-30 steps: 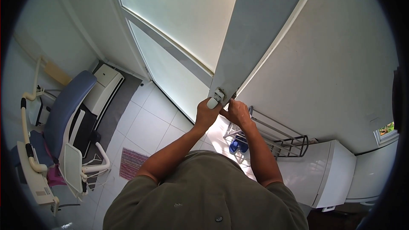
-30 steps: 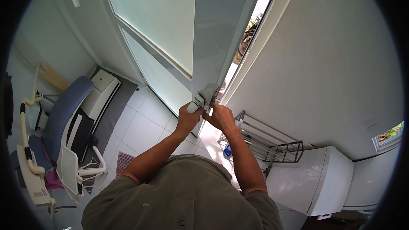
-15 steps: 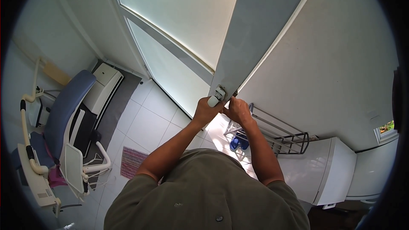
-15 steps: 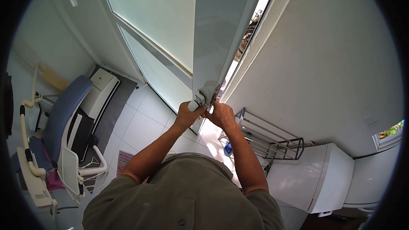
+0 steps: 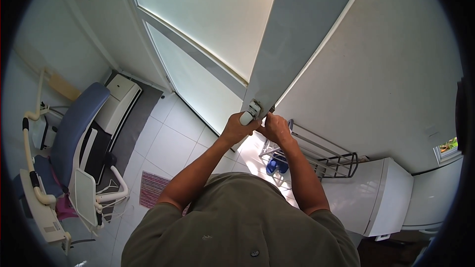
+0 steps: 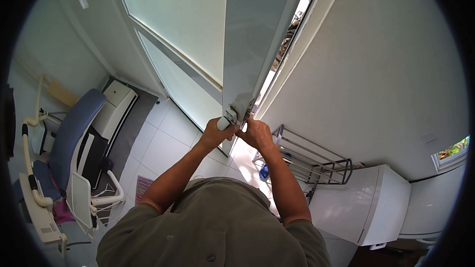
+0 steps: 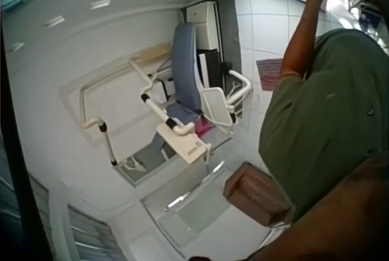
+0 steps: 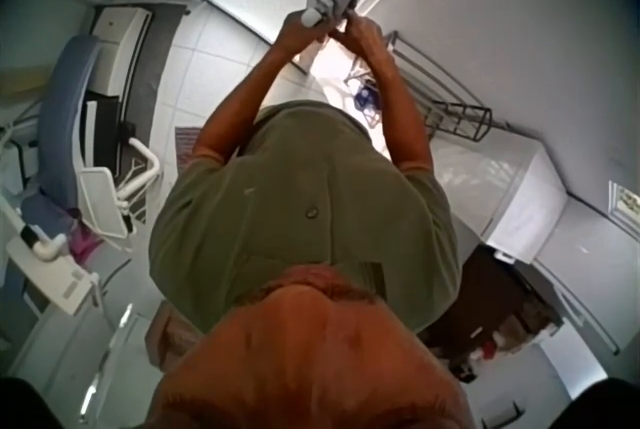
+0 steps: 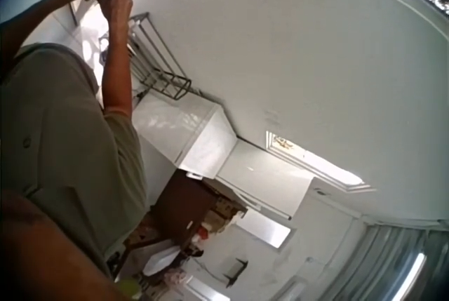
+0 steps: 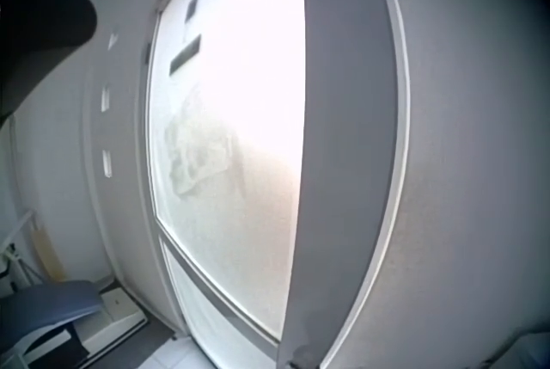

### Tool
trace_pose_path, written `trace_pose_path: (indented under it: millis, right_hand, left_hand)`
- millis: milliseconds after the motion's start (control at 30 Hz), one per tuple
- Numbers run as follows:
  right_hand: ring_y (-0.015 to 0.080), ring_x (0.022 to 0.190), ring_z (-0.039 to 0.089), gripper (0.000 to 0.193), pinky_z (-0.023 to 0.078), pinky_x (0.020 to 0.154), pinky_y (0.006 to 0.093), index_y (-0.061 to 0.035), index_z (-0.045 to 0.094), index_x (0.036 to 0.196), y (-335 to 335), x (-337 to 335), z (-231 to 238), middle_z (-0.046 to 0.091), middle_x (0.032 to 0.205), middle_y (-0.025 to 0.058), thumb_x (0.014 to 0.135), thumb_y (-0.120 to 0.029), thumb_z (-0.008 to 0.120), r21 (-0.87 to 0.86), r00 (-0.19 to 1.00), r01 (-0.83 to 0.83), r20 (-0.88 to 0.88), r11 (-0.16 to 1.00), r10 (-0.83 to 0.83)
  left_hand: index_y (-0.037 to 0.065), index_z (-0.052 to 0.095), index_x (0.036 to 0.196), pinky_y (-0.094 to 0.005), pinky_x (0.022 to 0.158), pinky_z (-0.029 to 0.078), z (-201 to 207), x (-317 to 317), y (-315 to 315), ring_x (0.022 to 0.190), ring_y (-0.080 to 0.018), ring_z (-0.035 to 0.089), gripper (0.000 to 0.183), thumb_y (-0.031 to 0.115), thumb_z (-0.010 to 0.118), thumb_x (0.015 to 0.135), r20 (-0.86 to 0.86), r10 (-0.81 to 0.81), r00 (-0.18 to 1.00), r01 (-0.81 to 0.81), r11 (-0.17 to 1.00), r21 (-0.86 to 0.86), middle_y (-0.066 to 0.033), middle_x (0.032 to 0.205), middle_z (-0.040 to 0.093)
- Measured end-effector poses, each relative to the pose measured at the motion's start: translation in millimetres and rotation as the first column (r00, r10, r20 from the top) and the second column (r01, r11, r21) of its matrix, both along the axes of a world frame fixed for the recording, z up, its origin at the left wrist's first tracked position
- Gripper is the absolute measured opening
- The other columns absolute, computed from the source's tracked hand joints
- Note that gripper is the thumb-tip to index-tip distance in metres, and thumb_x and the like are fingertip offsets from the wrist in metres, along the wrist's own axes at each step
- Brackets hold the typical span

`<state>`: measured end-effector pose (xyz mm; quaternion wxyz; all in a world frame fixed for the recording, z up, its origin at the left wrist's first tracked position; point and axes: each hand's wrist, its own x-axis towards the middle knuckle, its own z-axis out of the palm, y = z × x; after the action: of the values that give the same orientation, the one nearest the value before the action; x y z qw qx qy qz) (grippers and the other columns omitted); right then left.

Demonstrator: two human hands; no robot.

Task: Repairing a door handle on a glass door using a screwdriver.

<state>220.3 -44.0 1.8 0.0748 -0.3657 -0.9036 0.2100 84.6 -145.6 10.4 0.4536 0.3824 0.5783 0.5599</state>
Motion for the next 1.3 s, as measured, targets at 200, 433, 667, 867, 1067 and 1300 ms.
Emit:
trace_pose_path:
  millis: [200,433,667,867,1067,1300]
  right_hand:
    - [0.0310,0.058,0.062,0.042,0.049,0.056,0.0384,-0.0089,0.053,0.105,1,0,2,0.064,0.069,0.0136,0.074,-0.033,0.068,-0.022,1.000,-0.001,0.003,1.000,0.002]
    - [0.0315,0.058,0.062,0.039,0.049,0.058,0.0383,-0.0084,0.054,0.098,0,-2,-6,0.063,0.067,0.0136,0.074,-0.035,0.067,-0.040,0.999,0.033,-0.041,0.999,-0.034]
    - [0.0324,0.059,0.062,0.040,0.048,0.059,0.0389,-0.0083,0.052,0.101,-1,-3,2,0.063,0.068,0.0133,0.074,-0.034,0.067,-0.066,0.999,0.028,-0.021,0.997,-0.030]
    - [0.0332,0.063,0.062,0.041,0.048,0.060,0.0396,-0.0087,0.050,0.103,-5,-3,6,0.063,0.072,0.0132,0.074,-0.033,0.067,-0.082,0.999,0.046,-0.011,0.996,-0.047]
    - [0.0334,0.068,0.062,0.042,0.048,0.062,0.0400,-0.0107,0.049,0.105,-10,-3,15,0.063,0.075,0.0125,0.073,-0.032,0.066,-0.070,0.997,0.076,-0.006,0.995,-0.077]
    - [0.0331,0.070,0.063,0.042,0.048,0.063,0.0400,-0.0126,0.049,0.105,-10,-4,12,0.063,0.077,0.0113,0.073,-0.034,0.066,-0.087,0.996,0.086,0.011,0.992,-0.085]
  left_hand:
    - [0.000,0.059,0.082,-0.0239,0.054,0.044,-4,-5,-6,0.055,-0.0126,0.051,0.014,0.011,0.066,0.077,0.028,-0.040,0.999,0.040,0.999,-0.012,-0.0052,0.064,0.057]
    - [0.002,0.058,0.082,-0.0256,0.058,0.043,-32,-15,-25,0.061,-0.0130,0.052,0.011,0.010,0.063,0.078,-0.016,0.005,1.000,-0.004,0.998,0.064,-0.0052,0.067,0.056]
    - [0.004,0.058,0.080,-0.0275,0.057,0.042,3,-28,-44,0.060,-0.0141,0.052,0.014,0.015,0.066,0.077,-0.319,-0.103,0.942,0.119,0.993,0.029,-0.0057,0.067,0.056]
    - [0.006,0.057,0.071,-0.0302,0.055,0.041,40,-52,-36,0.054,-0.0185,0.051,0.023,0.024,0.071,0.073,-0.876,-0.218,0.429,0.324,0.943,-0.076,-0.0051,0.064,0.056]
    - [0.007,0.056,0.058,-0.0316,0.054,0.040,65,-66,-13,0.050,-0.0216,0.050,0.032,0.032,0.073,0.070,-0.989,-0.116,0.095,0.449,0.891,-0.061,-0.0033,0.058,0.055]
    - [0.007,0.057,0.055,-0.0304,0.052,0.039,69,-77,9,0.047,-0.0218,0.049,0.035,0.036,0.073,0.069,-0.991,-0.126,-0.037,0.564,0.817,-0.125,-0.0031,0.053,0.055]
